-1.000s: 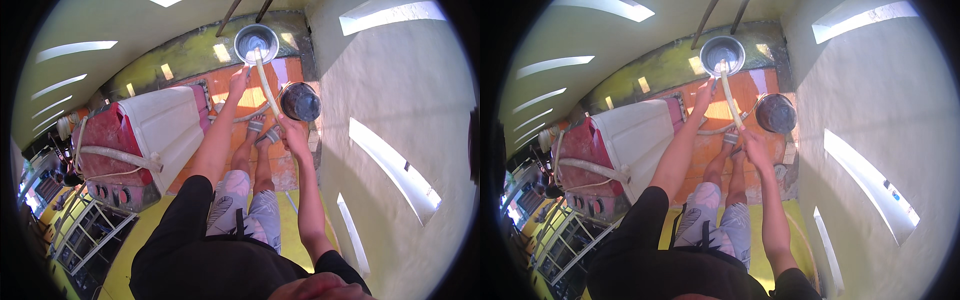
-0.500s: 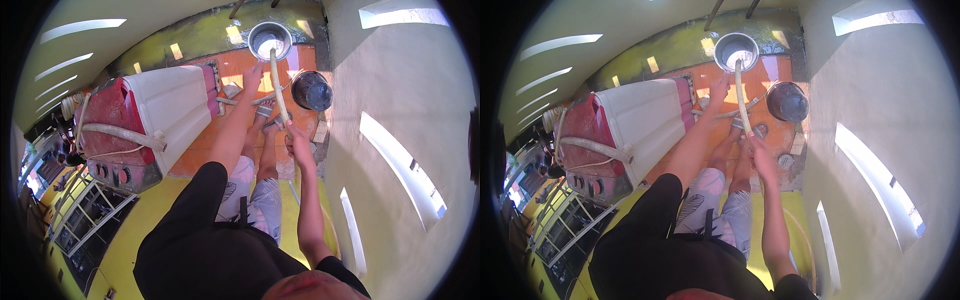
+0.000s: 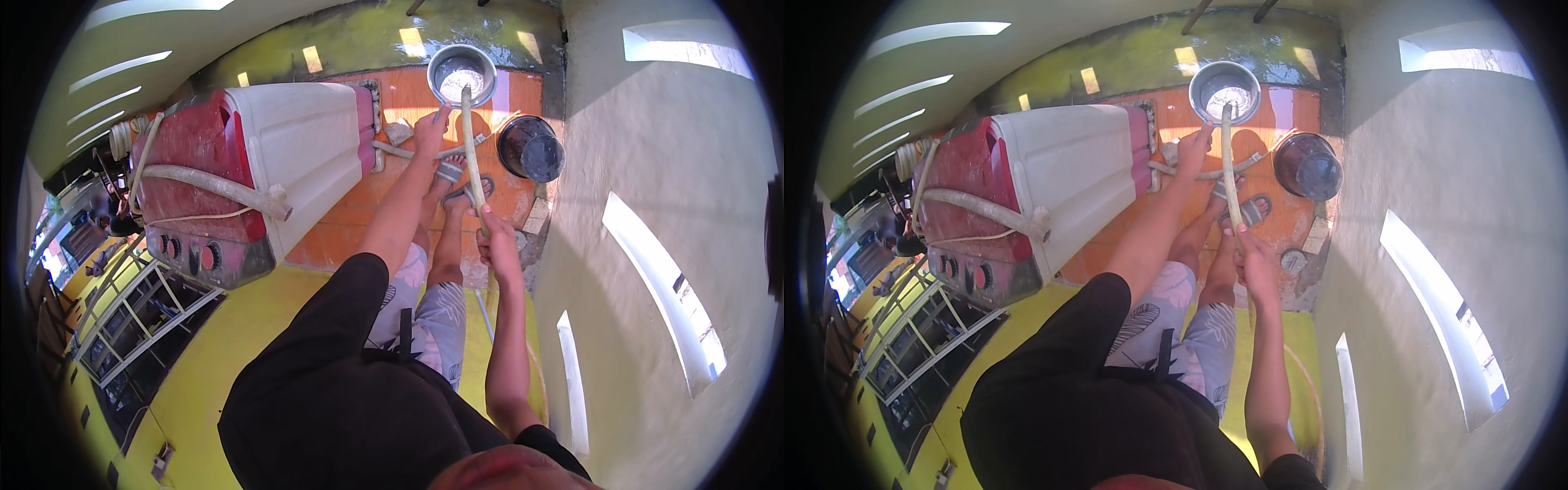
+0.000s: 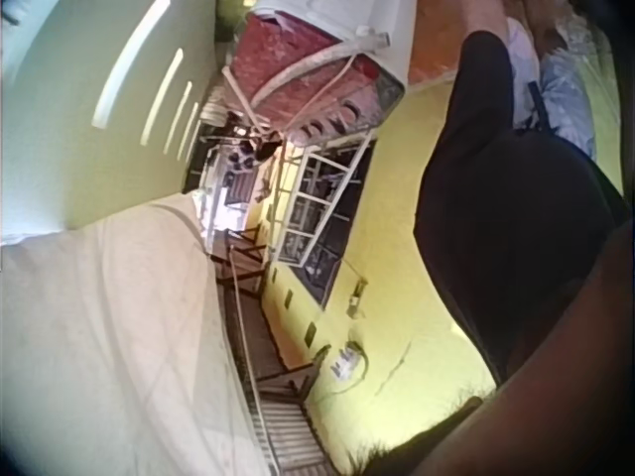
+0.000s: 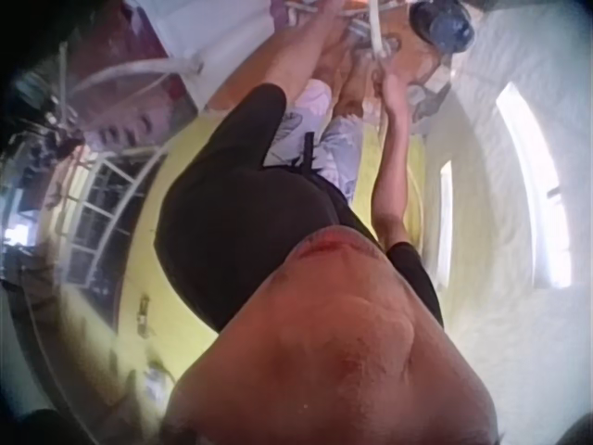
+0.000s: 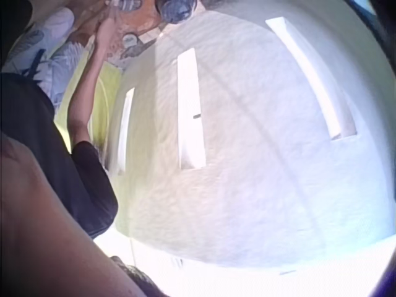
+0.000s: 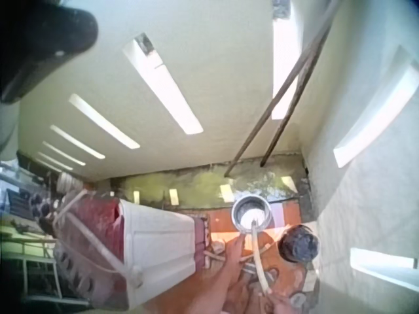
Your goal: The person moves a ladder, fills a metal cup with water from a hose, and then sits on the floor to mix paint in a green bucket using a wooden stick. The person adds water to the paint and stirs it thoroughly.
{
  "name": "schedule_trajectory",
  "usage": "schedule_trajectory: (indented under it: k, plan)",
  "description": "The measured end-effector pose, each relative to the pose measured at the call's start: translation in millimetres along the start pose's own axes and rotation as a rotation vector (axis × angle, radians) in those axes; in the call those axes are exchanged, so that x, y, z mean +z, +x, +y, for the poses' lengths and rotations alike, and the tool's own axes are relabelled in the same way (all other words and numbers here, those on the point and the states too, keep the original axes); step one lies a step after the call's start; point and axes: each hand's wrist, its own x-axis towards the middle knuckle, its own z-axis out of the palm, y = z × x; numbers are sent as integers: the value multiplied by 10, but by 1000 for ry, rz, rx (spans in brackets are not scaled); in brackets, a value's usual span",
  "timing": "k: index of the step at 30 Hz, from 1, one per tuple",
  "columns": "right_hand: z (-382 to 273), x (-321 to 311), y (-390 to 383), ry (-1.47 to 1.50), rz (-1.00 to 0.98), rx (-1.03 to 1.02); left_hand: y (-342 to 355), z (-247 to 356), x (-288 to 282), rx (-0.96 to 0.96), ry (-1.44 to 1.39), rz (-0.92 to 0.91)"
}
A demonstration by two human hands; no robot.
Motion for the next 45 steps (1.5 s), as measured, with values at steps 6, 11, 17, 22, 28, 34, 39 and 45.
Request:
schedule_trajectory:
  k: [6,11,17,22,28,34,39,45]
  plan:
    - [10,51,-22,11,-9,14,24,0,-101,-55,51,3]
    - [39,56,-9,-2,-16,6,38,-34,-83,-64,-34,-13]
    - [93,65,-11,25,-8,17,13,-82,-88,-100,-116,-15]
    - [85,63,-46,50,-22,30,-53,-124,-71,-1,-37,31]
    - [71,84,-69,40,3,30,-93,-154,-60,12,5,32]
    - [77,101,-85,57,-14,35,-77,-194,-74,19,64,50]
    - [87,104,-95,68,-40,45,-52,-205,-96,34,50,31]
    - [88,110,-101,49,-38,22,-42,-177,-118,9,87,35]
